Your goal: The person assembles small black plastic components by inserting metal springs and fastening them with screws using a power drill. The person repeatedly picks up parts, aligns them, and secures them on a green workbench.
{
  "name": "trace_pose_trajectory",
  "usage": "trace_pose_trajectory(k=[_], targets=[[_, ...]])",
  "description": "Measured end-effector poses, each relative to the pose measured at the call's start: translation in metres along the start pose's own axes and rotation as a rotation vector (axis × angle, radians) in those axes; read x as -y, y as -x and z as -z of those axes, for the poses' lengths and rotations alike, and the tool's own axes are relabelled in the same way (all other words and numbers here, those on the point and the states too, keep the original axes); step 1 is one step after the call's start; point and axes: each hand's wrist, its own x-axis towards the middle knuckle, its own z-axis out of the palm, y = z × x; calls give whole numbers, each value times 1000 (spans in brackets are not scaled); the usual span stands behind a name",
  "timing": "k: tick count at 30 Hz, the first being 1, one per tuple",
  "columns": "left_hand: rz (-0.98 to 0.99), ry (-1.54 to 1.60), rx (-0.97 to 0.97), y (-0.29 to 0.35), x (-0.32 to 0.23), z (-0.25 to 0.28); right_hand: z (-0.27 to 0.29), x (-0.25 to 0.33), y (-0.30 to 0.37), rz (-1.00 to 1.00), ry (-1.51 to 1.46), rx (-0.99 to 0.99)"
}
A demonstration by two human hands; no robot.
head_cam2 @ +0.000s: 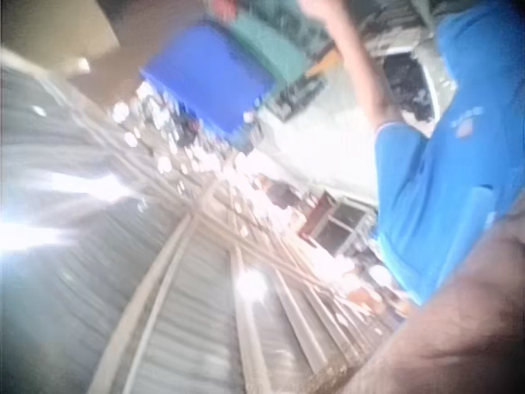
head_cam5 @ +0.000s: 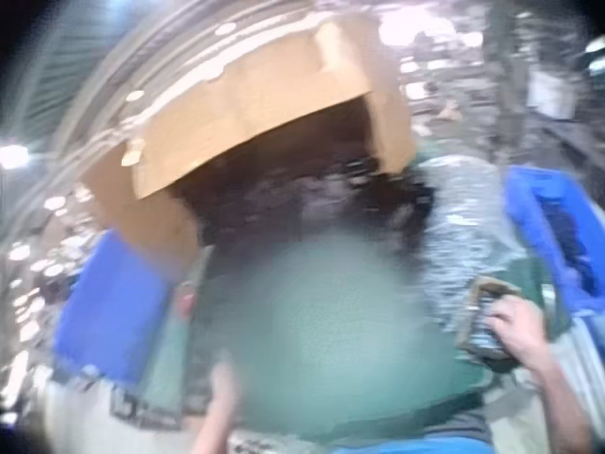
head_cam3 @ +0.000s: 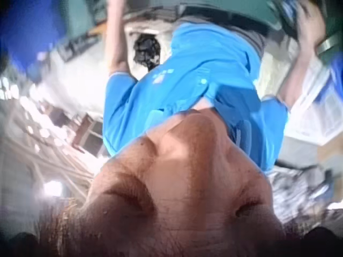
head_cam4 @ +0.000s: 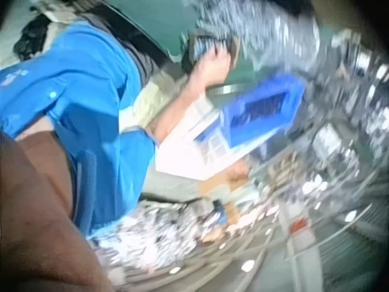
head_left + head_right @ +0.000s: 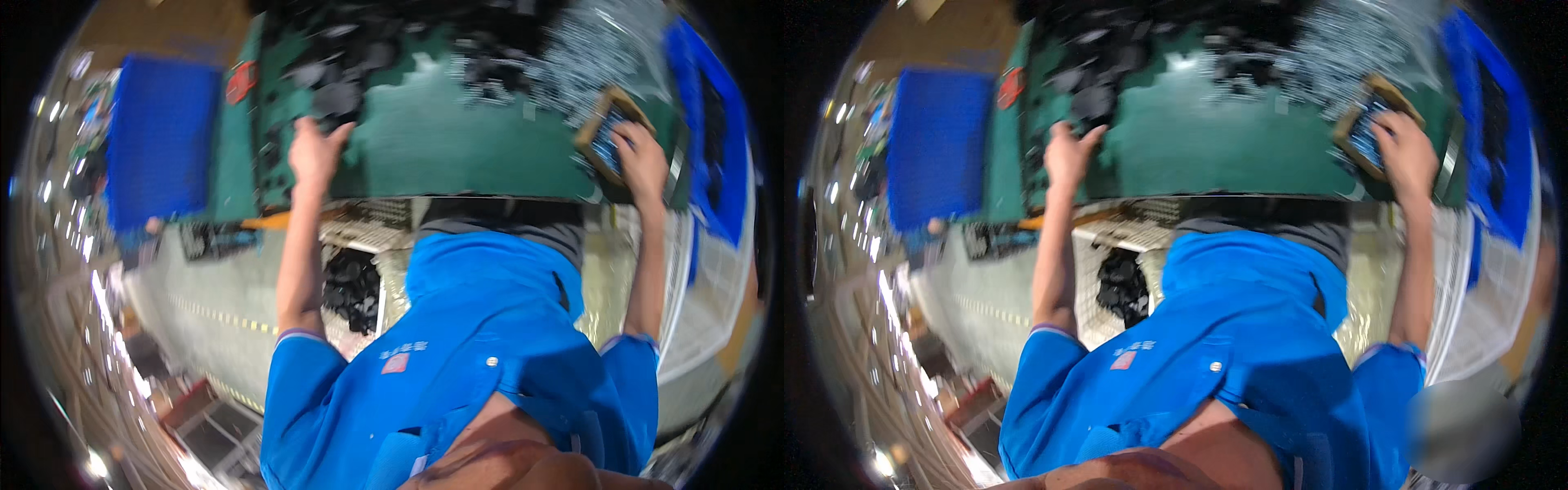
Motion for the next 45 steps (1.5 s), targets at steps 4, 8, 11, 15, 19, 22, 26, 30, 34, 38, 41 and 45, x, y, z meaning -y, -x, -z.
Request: trace_pose_trajectory(k=[4, 8, 11, 15, 19, 22, 26, 30, 34, 38, 41, 45], targets=[[-46, 102, -80, -11, 18, -23, -11, -8, 0, -58, 79, 2], [-111, 210, -198, 8, 3, 30, -12, 6, 2, -95, 287, 78], [-151, 494, -188, 31, -26, 92, -15, -4, 5, -46, 231, -2], [-383, 671, 114, 48, -75, 116, -15, -1, 8, -94, -34, -92], [-493, 588, 622, 27, -145, 64, -14, 2, 9, -183, -61, -72], [-619, 362, 660, 15, -191, 4, -16, -3, 9, -217, -173, -129], [-680, 231, 398, 18, -210, -13, -17, -5, 10, -176, -156, -132], [-832, 222, 186, -2, -193, -38, -18, -8, 13, -181, -357, -214], [-897, 150, 140, 4, -188, -63, -8, -12, 37, -142, -843, -619], [-907, 167, 66, 12, -179, -64, 9, -34, 119, -458, -1233, -760], [-867, 225, -61, 8, -169, -66, -5, -33, 173, -682, -1339, -826], [-431, 773, 325, 22, -179, -40, -33, -37, 196, -780, -1384, -895]])
